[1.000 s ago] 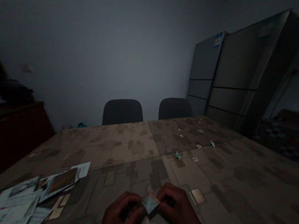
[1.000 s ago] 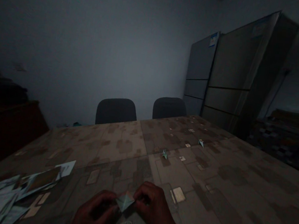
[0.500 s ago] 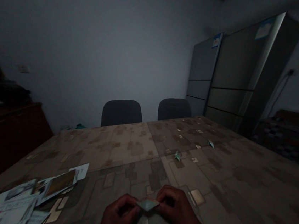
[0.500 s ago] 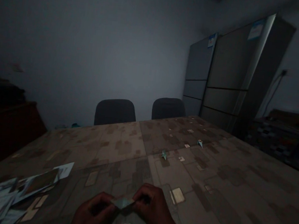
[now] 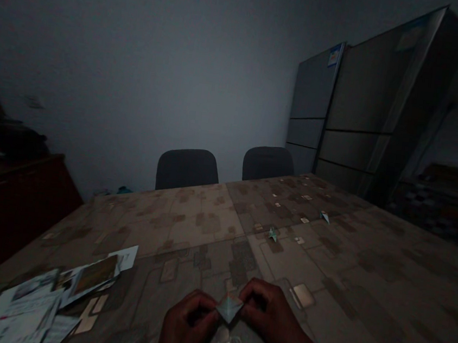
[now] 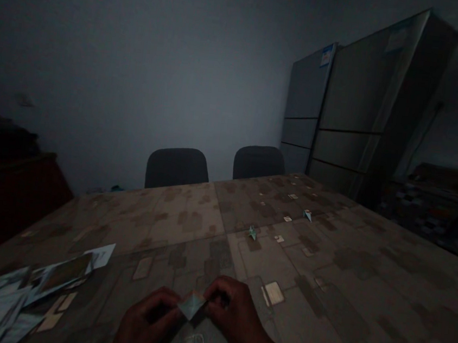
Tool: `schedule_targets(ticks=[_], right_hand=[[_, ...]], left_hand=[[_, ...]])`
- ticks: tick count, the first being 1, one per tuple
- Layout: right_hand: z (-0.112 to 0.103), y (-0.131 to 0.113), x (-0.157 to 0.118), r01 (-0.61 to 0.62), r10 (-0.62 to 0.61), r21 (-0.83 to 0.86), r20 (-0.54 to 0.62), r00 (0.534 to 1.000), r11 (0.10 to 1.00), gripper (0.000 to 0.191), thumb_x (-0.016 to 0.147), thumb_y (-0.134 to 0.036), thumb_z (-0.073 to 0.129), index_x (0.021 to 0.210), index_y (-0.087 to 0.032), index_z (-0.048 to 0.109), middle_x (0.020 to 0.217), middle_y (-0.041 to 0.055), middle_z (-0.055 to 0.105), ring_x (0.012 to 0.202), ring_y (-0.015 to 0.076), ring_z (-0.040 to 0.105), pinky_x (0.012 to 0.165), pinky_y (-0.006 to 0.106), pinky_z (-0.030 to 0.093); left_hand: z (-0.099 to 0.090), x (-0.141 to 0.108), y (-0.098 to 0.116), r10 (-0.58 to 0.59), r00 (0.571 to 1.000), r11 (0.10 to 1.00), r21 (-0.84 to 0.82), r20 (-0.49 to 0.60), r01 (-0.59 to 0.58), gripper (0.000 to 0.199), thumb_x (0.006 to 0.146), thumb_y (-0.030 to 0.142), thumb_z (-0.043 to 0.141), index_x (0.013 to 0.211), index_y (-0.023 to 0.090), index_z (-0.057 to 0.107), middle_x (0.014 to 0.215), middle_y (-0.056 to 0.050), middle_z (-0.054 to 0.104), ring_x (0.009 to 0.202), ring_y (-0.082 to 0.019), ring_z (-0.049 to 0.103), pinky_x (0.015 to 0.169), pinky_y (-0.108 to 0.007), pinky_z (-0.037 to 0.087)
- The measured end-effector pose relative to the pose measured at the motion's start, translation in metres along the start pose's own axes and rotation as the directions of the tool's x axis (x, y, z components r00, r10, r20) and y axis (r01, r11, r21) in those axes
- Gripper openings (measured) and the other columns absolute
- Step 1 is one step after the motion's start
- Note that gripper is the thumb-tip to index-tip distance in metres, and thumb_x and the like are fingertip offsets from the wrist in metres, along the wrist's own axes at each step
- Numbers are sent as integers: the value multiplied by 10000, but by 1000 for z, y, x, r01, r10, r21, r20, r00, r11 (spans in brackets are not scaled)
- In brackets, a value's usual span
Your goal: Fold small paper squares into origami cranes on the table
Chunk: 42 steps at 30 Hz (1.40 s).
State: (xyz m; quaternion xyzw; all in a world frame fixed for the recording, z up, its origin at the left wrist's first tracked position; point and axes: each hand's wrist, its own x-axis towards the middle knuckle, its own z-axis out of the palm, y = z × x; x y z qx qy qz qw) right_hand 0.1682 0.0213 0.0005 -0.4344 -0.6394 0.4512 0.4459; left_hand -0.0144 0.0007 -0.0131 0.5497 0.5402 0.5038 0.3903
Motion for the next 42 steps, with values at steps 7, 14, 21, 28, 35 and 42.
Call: schedule_targets(ticks=[7, 14, 21, 28, 35, 42], right_hand=[[-3, -2, 1, -55, 55, 20, -27, 998, 998, 87, 651, -216, 665, 627, -145, 621, 581, -25, 537, 577, 136, 470, 540, 222, 331], [-7, -2, 0, -68, 68, 24, -24, 997, 997, 97, 651, -222, 683, 632, -146, 626, 577, -32, 537, 567, 129, 471, 533, 216, 333], [-7, 0, 1, -66, 66, 21, -18, 998, 998, 81, 657, -200, 685, 621, -150, 632, 588, -22, 571, 577, 138, 505, 546, 227, 354], [-8, 5, 1, -63, 63, 24, -4, 998, 998, 97, 668, -215, 709, 637, -150, 644, 586, -21, 566, 571, 139, 503, 540, 231, 349], [-9, 3, -1, -57, 57, 26, -1, 998, 998, 75, 666, -202, 687, 640, -154, 635, 593, -25, 562, 587, 139, 499, 550, 229, 341], [-10, -3, 0, -81, 82, 24, -6, 997, 996, 124, 664, -249, 700, 618, -161, 626, 571, -31, 546, 568, 136, 489, 543, 228, 344]], left_hand=[[8, 4, 2, -61, 998, 996, -73, -17, 60, 108, 622, 240, 705, 549, 172, 664, 543, 8, 600, 556, -161, 532, 524, -228, 387], [10, 4, 1, -79, 997, 994, -76, -25, 77, 149, 629, 292, 722, 562, 169, 671, 551, 0, 611, 564, -165, 527, 533, -234, 388], [11, 2, 5, -66, 997, 996, -57, -37, 64, 148, 615, 287, 719, 543, 171, 664, 552, -1, 597, 561, -168, 518, 533, -248, 387], [12, 1, 7, -103, 993, 989, -112, -64, 96, 171, 608, 290, 735, 535, 171, 636, 513, 27, 560, 515, -144, 489, 506, -229, 349], [13, 0, 1, -51, 998, 996, -82, -49, 47, 151, 620, 273, 718, 542, 167, 644, 537, 20, 569, 525, -142, 489, 504, -229, 360], [13, 0, 7, -62, 996, 995, -87, -66, 56, 153, 599, 276, 723, 529, 164, 646, 524, 16, 568, 522, -146, 494, 497, -221, 358]])
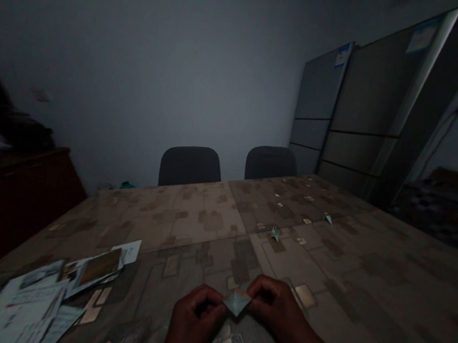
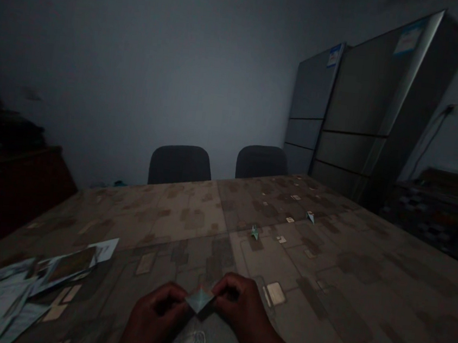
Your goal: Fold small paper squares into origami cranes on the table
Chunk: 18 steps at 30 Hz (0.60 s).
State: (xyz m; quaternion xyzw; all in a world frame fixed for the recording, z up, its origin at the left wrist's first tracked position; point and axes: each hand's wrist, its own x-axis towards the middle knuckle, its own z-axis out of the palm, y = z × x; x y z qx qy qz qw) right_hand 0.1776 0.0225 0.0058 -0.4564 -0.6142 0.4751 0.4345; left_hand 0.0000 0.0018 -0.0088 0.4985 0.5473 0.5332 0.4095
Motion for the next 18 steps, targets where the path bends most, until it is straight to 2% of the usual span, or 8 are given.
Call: schedule_targets(ticks=[6, 10, 18], right_hand=[[-2, 2, 0, 17, -17, -38, 16, 1000, 999, 50, 686, -202, 649, 660, -162, 635, 591, -26, 546, 578, 134, 477, 538, 225, 339], [-2, 2, 0, 6, -6, -28, 16, 1000, 1000, 66, 652, -220, 633, 642, -162, 605, 566, -33, 503, 557, 131, 445, 525, 233, 314], [-3, -2, 1, -4, 4, -9, 41, 999, 1000, 107, 690, -261, 615, 670, -158, 596, 580, -39, 493, 565, 127, 445, 543, 237, 325]], left_hand=[[0, -1, 4, -89, 996, 994, -62, -28, 88, 148, 581, 265, 725, 535, 160, 631, 455, 47, 521, 449, -108, 423, 452, -205, 303], [-1, 0, 3, -103, 994, 991, -94, -24, 100, 182, 580, 279, 738, 535, 156, 612, 434, 66, 472, 435, -94, 391, 436, -199, 280], [-2, 1, 4, -124, 992, 979, -158, 29, 127, 265, 643, 376, 727, 568, 159, 596, 448, 60, 494, 438, -99, 431, 446, -198, 300]])
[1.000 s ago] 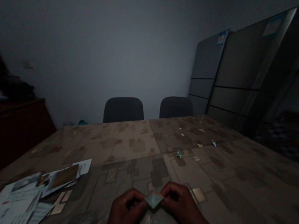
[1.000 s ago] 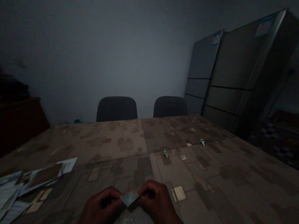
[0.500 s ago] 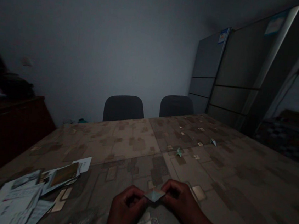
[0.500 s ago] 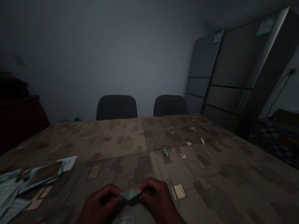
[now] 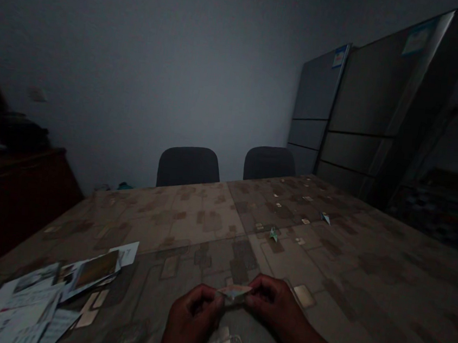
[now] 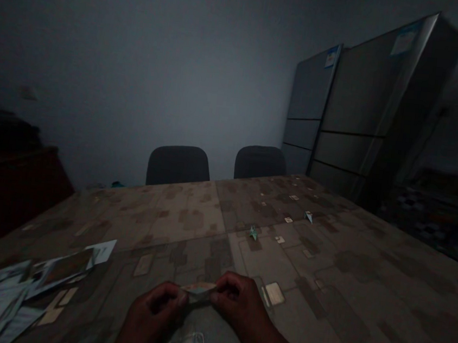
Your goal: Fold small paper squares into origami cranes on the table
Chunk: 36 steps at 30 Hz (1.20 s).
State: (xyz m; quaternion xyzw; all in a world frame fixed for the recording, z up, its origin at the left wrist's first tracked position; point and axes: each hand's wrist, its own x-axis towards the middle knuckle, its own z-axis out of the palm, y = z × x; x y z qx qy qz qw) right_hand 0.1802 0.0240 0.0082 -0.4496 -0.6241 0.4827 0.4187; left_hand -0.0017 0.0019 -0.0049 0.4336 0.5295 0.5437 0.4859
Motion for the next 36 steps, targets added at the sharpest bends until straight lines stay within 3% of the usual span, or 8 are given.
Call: schedule_targets(ticks=[5, 11, 15, 21, 26, 36], right_hand=[[-2, 0, 0, 10, -10, 11, 10, 1000, 1000, 157, 704, -314, 616, 653, -171, 577, 563, -45, 471, 557, 129, 440, 538, 240, 322], [0, 7, -1, 50, -50, 22, 12, 999, 999, 154, 723, -314, 625, 687, -175, 569, 576, -52, 466, 569, 126, 435, 538, 225, 320], [2, 2, -1, 24, -23, -33, 16, 1000, 999, 140, 712, -282, 659, 679, -157, 605, 595, -39, 498, 572, 125, 451, 537, 225, 324], [-4, 3, 1, 108, -109, -45, -11, 994, 993, 85, 690, -217, 678, 657, -160, 625, 663, -12, 556, 623, 143, 506, 565, 237, 353], [-3, 6, 0, 60, -61, -5, -5, 998, 998, 83, 696, -225, 662, 670, -151, 632, 596, -28, 525, 588, 134, 477, 543, 232, 329], [4, -3, -1, 36, -36, -47, -7, 999, 998, 57, 676, -202, 646, 662, -147, 647, 601, -28, 531, 582, 130, 475, 547, 225, 329]], left_hand=[[1, 0, 3, -17, 1000, 1000, 14, -3, 17, 251, 614, 400, 741, 650, 166, 655, 483, 48, 546, 455, -122, 492, 466, -211, 357], [3, 2, -2, 4, 1000, 998, 58, 1, -4, 267, 590, 391, 748, 694, 151, 693, 530, 28, 565, 475, -122, 482, 470, -208, 343], [2, 1, -6, 33, 999, 997, 73, 27, -35, 228, 615, 360, 730, 597, 145, 659, 500, 46, 500, 474, -109, 421, 472, -208, 293], [-3, 1, -8, 73, 997, 993, 91, 27, -75, 204, 640, 329, 722, 591, 148, 643, 520, 30, 531, 507, -121, 434, 497, -218, 310], [-3, 2, -13, 21, 999, 999, 39, 34, -22, 227, 651, 344, 725, 595, 148, 625, 494, 48, 492, 487, -103, 388, 468, -204, 272], [0, 1, -8, 43, 997, 989, 141, 58, -51, 173, 646, 299, 695, 569, 155, 636, 500, 37, 523, 498, -126, 436, 492, -224, 305]])
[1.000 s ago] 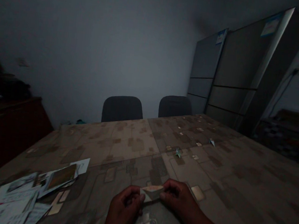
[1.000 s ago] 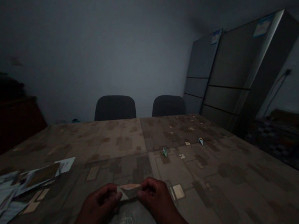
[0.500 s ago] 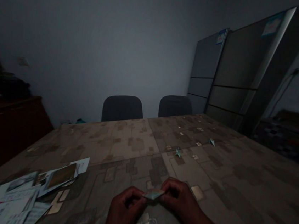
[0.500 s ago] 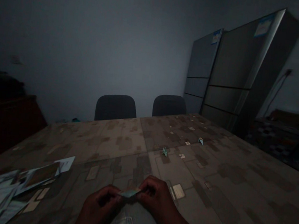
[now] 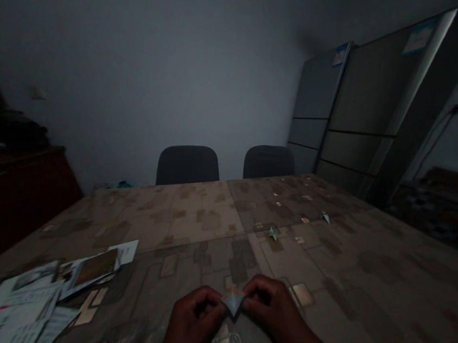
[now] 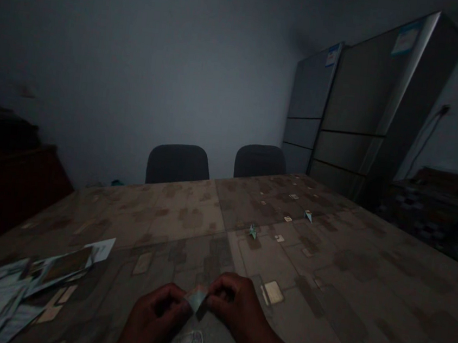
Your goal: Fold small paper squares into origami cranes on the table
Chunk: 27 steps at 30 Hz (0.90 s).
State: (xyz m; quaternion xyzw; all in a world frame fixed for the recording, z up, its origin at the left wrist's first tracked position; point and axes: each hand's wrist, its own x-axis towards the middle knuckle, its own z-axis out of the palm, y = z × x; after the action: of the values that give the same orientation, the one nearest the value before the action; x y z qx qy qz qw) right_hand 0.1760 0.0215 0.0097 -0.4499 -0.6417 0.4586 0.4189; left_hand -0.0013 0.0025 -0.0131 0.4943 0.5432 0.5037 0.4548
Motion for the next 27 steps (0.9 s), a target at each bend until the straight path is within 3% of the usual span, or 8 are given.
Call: schedule_targets(ticks=[6, 16, 27], right_hand=[[4, -4, -1, 4, -3, -33, 17, 1000, 999, 71, 687, -203, 594, 678, -142, 629, 585, -39, 484, 562, 124, 437, 537, 225, 314], [-2, 2, -2, 11, -11, -40, 5, 1000, 999, 78, 722, -212, 620, 695, -144, 647, 576, -44, 478, 558, 116, 420, 521, 220, 290], [-1, 5, -1, 4, -4, -37, -10, 1000, 999, 63, 712, -198, 635, 697, -143, 662, 582, -36, 505, 564, 118, 436, 529, 220, 307]], left_hand=[[0, -1, 2, 24, 1000, 999, 29, -5, -24, 147, 657, 267, 693, 571, 159, 641, 519, 28, 549, 529, -139, 468, 510, -220, 341], [0, -2, 10, -12, 999, 999, -39, -48, 11, 161, 639, 283, 673, 572, 149, 613, 476, 50, 487, 464, -111, 409, 465, -206, 280], [2, 0, 2, -26, 998, 1000, -19, -58, 25, 185, 639, 315, 690, 576, 156, 620, 462, 54, 486, 468, -107, 391, 463, -211, 273]])
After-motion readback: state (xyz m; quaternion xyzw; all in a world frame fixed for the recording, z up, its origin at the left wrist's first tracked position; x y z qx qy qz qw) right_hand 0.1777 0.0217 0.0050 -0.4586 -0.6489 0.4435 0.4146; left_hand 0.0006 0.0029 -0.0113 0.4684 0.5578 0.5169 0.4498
